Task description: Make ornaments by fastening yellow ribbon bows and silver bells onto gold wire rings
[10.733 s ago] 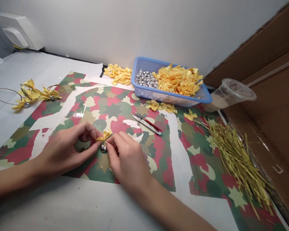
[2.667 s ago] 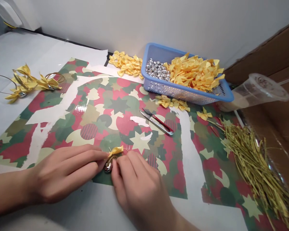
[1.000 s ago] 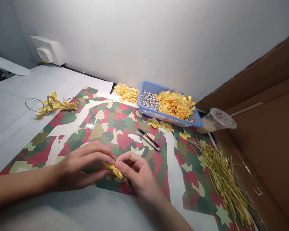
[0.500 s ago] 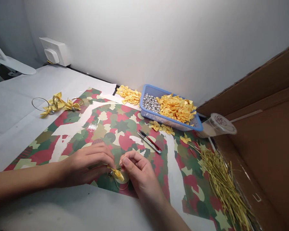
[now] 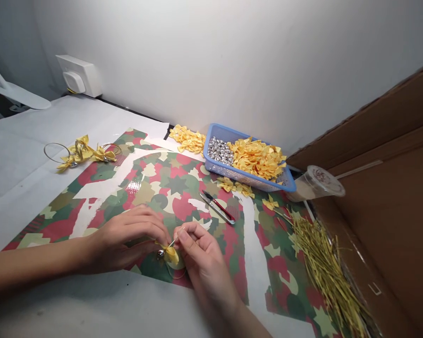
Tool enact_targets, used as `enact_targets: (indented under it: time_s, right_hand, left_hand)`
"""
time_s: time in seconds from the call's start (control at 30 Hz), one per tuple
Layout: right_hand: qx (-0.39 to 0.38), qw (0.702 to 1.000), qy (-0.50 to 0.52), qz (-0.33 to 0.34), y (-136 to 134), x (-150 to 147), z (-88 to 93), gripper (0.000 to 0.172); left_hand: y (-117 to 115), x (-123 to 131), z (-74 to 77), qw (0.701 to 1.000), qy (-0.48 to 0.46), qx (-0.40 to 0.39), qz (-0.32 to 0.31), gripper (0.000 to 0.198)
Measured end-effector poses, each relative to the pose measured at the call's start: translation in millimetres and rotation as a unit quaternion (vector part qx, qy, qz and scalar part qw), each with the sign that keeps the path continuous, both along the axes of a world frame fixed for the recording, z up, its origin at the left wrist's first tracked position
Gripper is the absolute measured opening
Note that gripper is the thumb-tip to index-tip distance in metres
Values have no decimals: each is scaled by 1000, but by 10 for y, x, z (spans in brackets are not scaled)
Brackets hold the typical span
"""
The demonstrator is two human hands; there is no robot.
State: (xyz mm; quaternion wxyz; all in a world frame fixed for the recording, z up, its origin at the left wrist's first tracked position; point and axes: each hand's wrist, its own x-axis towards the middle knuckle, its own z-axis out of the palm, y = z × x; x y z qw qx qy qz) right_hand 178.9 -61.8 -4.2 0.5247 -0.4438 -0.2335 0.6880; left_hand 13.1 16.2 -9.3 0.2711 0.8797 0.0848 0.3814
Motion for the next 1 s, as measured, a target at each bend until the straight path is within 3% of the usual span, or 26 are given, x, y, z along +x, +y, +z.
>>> enact_targets:
  time_s: [0.13,0.37,0.47,0.73,0.87,1.0]
  right_hand:
    - [-11,1000,13,-2,-12,-15,4,32]
    - [-100,994,-28,-27,-58,-82,55,34]
    - [-69,996,-21,-42,-56,-86,30,32]
    - [-1,998,67,22,-16,-30,-99,27]
    - [0,997,79,-8,15,42,-79,25]
    - [2,996,74,-55,50,140,-34,22]
  left_hand:
    - [-13,-2,-1,1000,5,-9,-8,11]
    - [-38,-25,-9,998,2,-31,47,9]
    - [-28,-21,-9,998,2,-34,44,9]
    - [-42,-16,-2,996,18,-78,-35,11]
    - [-61,-20,-9,995,35,-77,-61,11]
    - [-64,-19,-19,996,43,-75,-22,11]
